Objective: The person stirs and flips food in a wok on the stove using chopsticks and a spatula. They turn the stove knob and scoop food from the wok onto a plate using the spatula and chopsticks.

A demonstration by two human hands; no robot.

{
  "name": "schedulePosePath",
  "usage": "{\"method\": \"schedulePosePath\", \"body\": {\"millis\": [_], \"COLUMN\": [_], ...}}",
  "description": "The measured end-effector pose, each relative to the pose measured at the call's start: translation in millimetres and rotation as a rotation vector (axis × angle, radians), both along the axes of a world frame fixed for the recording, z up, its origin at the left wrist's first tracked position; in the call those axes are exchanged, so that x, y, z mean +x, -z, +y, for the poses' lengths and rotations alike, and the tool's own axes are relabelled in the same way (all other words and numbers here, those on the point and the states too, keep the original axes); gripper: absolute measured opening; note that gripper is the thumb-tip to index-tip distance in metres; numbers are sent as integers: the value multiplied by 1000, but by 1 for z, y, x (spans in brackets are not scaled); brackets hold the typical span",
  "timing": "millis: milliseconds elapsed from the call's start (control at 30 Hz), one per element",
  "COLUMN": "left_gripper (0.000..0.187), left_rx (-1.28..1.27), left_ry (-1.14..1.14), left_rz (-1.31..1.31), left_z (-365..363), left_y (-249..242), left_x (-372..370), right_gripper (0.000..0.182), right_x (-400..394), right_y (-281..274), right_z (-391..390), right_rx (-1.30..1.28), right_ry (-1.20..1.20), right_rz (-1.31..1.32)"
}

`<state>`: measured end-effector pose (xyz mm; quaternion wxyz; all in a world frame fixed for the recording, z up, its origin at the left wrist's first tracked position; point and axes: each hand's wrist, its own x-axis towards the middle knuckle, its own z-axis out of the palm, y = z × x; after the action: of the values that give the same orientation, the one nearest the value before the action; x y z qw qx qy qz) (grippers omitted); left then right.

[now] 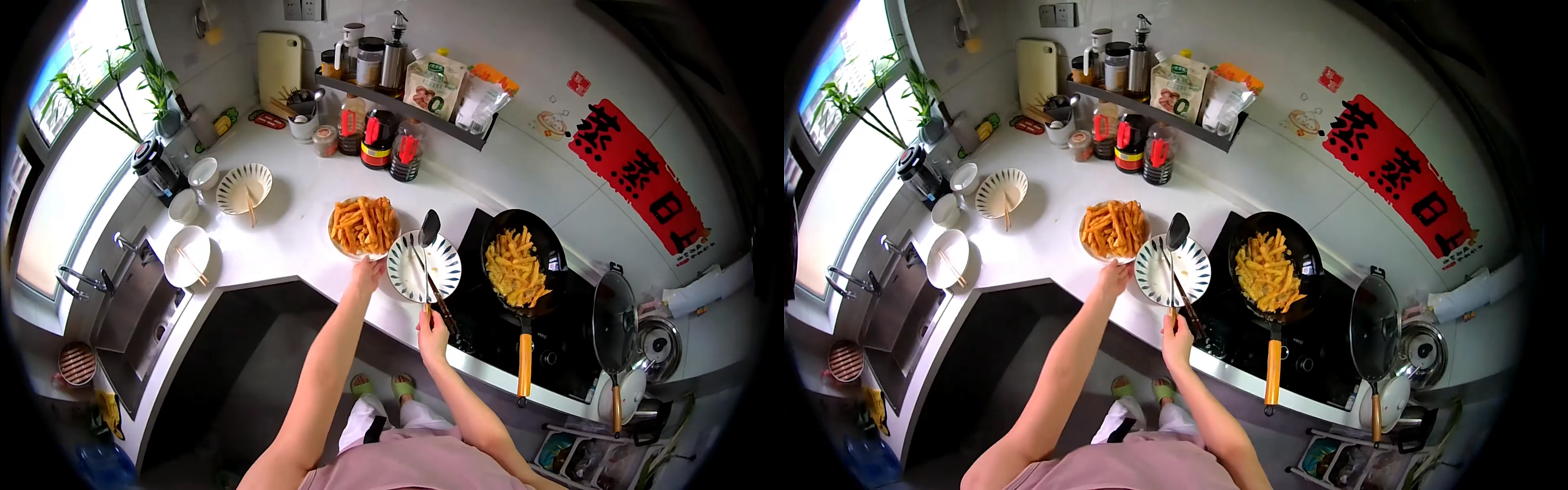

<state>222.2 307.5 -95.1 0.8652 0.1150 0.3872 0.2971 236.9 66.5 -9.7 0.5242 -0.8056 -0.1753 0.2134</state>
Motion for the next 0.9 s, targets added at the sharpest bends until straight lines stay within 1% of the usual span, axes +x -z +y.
{"method": "schedulePosePath", "body": {"millis": [33,67,100,233,267,300,367,400,433,467,500,567,600,633,700,733,767,800,833,867,900], "left_gripper": [37,36,36,37,37,37,36,40,40,44,47,52,51,50,49,46,36,32,27,27,23], "left_rx": [-6,-21,-34,7,99,102,143,142,142,268,393,425,464,500,476,482,412,469,529,528,482], "left_ry": [5,3,-1,-19,-7,-10,-76,-43,-50,167,385,536,576,618,595,552,465,419,371,366,379], "left_rz": [-1,66,136,80,96,94,5,-4,-2,76,156,241,352,465,412,362,328,315,302,302,320], "left_z": [2,4,9,35,43,50,63,66,60,45,25,-42,-72,-96,-124,-135,-145,-152,-156,-158,-157], "left_y": [-13,-24,-22,-4,0,4,12,10,10,13,3,-54,-77,-91,-96,-98,-100,-99,-98,-97,-107], "left_x": [2,5,6,4,5,4,-3,-7,-11,-19,-27,-42,-46,-49,-57,-57,-53,-53,-53,-56,-61], "right_gripper": [32,31,31,30,30,30,30,26,23,23,24,25,23,22,20,20,21,20,20,19,18], "right_x": [-1,0,-1,-2,0,1,3,6,7,8,10,11,7,1,-13,-16,-20,-25,-24,-21,-15], "right_y": [-2,-6,-9,-22,-23,-23,-20,-15,-11,-6,-6,-9,-13,-17,-32,-30,-28,-27,-27,-28,-32], "right_z": [-1,-2,-2,-2,-1,-1,-1,2,4,5,9,18,23,27,31,31,30,29,24,18,11], "right_rx": [-6,3,14,2,5,4,1,37,74,74,27,-13,15,40,113,110,105,168,169,182,195], "right_ry": [5,3,0,-29,-31,-42,-55,-47,-42,-51,-59,-70,-72,-73,-101,-114,-129,-103,-106,-174,-241], "right_rz": [-1,-14,-25,-37,-41,-71,-100,-96,-89,-86,-131,-173,-215,-255,-152,-161,-170,-222,-220,-318,-416]}}
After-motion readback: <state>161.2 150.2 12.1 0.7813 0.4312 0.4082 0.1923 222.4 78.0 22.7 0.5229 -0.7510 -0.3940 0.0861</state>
